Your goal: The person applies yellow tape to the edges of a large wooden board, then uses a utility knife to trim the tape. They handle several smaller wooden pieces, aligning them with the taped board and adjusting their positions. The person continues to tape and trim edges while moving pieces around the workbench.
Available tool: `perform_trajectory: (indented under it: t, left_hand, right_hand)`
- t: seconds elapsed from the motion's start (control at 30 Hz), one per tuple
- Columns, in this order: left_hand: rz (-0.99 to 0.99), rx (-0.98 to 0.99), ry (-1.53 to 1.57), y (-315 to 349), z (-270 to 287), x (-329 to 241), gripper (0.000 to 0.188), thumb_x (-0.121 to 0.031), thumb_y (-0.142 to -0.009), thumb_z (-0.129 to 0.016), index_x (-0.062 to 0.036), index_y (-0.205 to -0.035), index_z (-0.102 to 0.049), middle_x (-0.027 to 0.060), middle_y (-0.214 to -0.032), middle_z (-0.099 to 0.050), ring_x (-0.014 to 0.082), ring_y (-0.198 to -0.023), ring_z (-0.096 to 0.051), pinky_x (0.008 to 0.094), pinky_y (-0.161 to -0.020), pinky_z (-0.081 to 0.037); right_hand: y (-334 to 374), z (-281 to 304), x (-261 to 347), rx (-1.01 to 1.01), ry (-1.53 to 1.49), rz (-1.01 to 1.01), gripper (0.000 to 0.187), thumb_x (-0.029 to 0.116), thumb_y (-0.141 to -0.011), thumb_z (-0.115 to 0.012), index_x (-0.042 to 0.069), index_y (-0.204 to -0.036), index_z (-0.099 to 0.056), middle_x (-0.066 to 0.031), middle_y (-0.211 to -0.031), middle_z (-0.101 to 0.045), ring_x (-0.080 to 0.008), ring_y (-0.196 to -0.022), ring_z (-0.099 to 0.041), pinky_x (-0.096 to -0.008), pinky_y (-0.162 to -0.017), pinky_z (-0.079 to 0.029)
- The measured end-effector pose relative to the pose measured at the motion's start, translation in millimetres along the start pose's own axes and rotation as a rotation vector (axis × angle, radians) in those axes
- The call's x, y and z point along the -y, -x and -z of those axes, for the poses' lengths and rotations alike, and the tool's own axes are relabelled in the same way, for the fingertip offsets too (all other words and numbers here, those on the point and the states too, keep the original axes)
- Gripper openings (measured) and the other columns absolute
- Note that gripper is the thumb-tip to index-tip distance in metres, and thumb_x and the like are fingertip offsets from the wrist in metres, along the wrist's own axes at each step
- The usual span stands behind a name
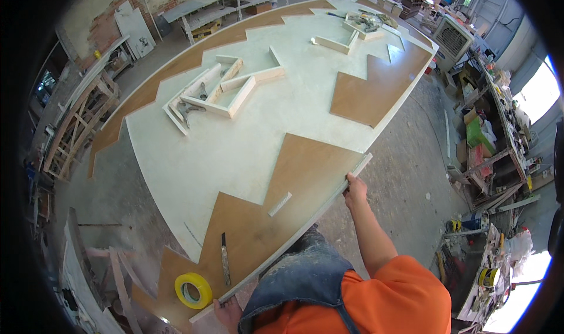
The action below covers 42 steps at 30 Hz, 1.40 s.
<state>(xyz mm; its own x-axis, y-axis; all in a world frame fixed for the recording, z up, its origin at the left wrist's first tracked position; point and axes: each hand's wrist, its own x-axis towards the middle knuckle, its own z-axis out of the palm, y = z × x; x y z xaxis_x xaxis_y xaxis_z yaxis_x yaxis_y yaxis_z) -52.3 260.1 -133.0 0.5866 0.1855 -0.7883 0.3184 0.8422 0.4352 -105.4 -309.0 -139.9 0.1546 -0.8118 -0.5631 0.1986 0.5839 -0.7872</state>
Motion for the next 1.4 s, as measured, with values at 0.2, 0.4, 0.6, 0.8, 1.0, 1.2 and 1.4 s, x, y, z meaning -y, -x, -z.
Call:
perform_trajectory:
  t: [0.2,0.4,0.6,0.8,1.0,1.2,1.4]
  left_hand:
    - [0.026,-0.024,-0.021,5,-6,2,0.045,-0.029,-0.109,-0.043,0.005,-0.137,-0.049,0.0201,-0.143,-0.052,0.0343,-0.132,-0.051,0.0516,-0.117,-0.04]
    - [-0.018,0.21,-0.038,12,5,4,0.04,-0.023,-0.107,-0.045,0.0035,-0.137,-0.049,0.0196,-0.141,-0.052,0.0358,-0.132,-0.049,0.0517,-0.118,-0.038]
    - [0.024,0.128,-0.004,11,1,11,0.038,-0.027,-0.106,-0.051,-0.0015,-0.135,-0.051,0.0148,-0.14,-0.054,0.0325,-0.131,-0.051,0.0519,-0.114,-0.04]
    - [-0.014,-0.009,0.094,23,-10,28,0.04,-0.025,-0.107,-0.053,-0.0007,-0.139,-0.046,0.017,-0.143,-0.051,0.0328,-0.132,-0.051,0.0504,-0.113,-0.043]
    - [-0.026,0.015,0.054,22,-8,35,0.044,-0.027,-0.107,-0.055,-0.0011,-0.14,-0.044,0.0165,-0.142,-0.053,0.0339,-0.13,-0.054,0.0509,-0.111,-0.044]
    - [-0.01,-0.017,-0.026,24,-1,23,0.042,-0.023,-0.105,-0.058,-0.0018,-0.139,-0.045,0.0155,-0.141,-0.054,0.0337,-0.129,-0.055,0.0505,-0.108,-0.047]
    - [-0.004,0.145,0.002,-21,33,6,0.032,-0.027,-0.103,-0.056,-0.0043,-0.126,-0.059,0.0121,-0.122,-0.066,0.0281,-0.116,-0.061,0.0468,-0.101,-0.049]
  right_hand:
    - [-13,2,4,0.045,0.066,0.017,0.04,0.019,-0.097,-0.066,-0.006,-0.126,-0.057,-0.0157,-0.116,-0.064,-0.0298,-0.101,-0.064,-0.0458,-0.086,-0.055]
    - [-9,-15,2,-0.047,0.084,0.015,0.044,0.015,-0.093,-0.069,-0.012,-0.126,-0.057,-0.0199,-0.118,-0.065,-0.0334,-0.105,-0.065,-0.0446,-0.086,-0.055]
    - [-53,26,2,0.139,0.068,-0.057,0.041,0.017,-0.101,-0.062,-0.007,-0.134,-0.054,-0.0177,-0.131,-0.061,-0.0315,-0.12,-0.06,-0.0467,-0.104,-0.048]
    - [-54,21,8,0.166,0.036,-0.068,0.037,0.024,-0.105,-0.057,0.0,-0.134,-0.055,-0.0122,-0.13,-0.063,-0.027,-0.119,-0.06,-0.044,-0.103,-0.05]
    - [-57,20,10,0.152,0.049,-0.048,0.035,0.025,-0.107,-0.053,0.001,-0.132,-0.057,-0.0118,-0.129,-0.064,-0.0265,-0.118,-0.061,-0.0436,-0.101,-0.052]
    - [-53,22,5,0.156,0.044,-0.055,0.034,0.022,-0.106,-0.054,0.001,-0.133,-0.057,-0.0129,-0.125,-0.065,-0.0271,-0.116,-0.062,-0.0434,-0.099,-0.052]
    - [-60,41,-9,0.222,0.042,-0.034,0.033,0.02,-0.102,-0.059,0.001,-0.13,-0.058,-0.0123,-0.126,-0.064,-0.0277,-0.117,-0.061,-0.0442,-0.101,-0.05]
